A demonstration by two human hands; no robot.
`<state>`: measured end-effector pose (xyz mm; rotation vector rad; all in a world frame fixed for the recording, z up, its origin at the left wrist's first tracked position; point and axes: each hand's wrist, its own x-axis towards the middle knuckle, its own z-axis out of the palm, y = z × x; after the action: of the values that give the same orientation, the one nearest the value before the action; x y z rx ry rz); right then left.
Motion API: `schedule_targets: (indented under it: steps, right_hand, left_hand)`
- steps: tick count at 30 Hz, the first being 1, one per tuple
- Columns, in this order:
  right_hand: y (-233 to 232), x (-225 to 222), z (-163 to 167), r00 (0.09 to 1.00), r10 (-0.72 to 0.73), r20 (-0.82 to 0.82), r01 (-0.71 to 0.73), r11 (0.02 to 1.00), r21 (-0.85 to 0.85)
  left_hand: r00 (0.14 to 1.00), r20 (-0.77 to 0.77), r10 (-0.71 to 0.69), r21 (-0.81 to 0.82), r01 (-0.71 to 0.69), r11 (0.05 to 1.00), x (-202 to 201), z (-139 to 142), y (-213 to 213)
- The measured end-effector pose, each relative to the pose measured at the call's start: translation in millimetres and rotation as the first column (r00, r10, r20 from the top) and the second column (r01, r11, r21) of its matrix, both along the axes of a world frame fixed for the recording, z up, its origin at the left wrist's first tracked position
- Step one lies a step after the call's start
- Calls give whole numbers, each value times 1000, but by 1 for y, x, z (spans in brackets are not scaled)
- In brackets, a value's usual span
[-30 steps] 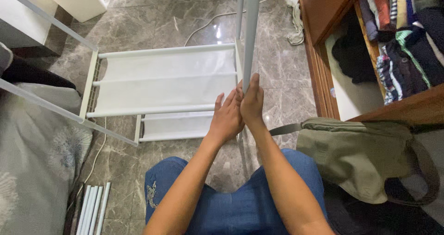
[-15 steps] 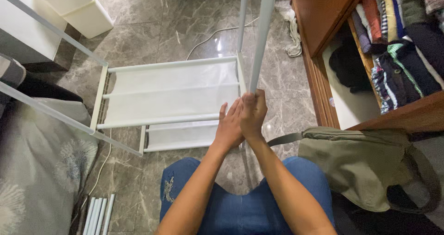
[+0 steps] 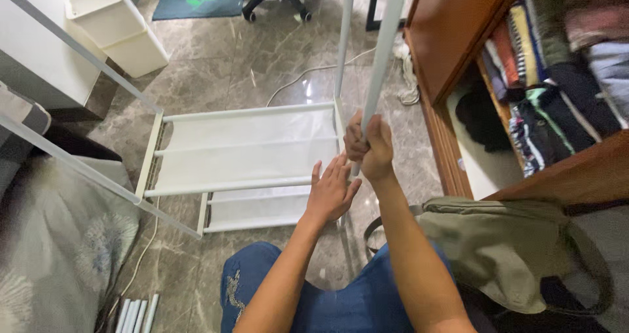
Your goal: The person takes apart a white metal storage rack with fabric shelves, pulling the vertical poles off the frame and detaching small connector fittings by hand. They lay the poles and fittings on the floor, then fit the poles and connectors back onto the rack frame to rebuild it.
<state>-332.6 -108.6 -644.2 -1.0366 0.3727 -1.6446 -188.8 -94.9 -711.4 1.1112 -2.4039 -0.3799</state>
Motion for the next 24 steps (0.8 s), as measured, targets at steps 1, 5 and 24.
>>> schedule_targets:
  steps: [1, 5, 24]
  right_hand:
    - [3, 1, 4, 999, -40, -30, 41, 998, 50]
    - [21, 13, 8, 975, -151, -166, 185, 959, 214]
    - [41, -7, 53, -76, -236, -969, 408, 879, -247]
  left_hand:
    - [1000, -2, -3, 16, 3, 1000, 0, 3, 1]
    - [996, -70, -52, 99, 59, 993, 4, 15, -3]
    - [969, -247, -2, -417, -104, 903, 97, 106, 6]
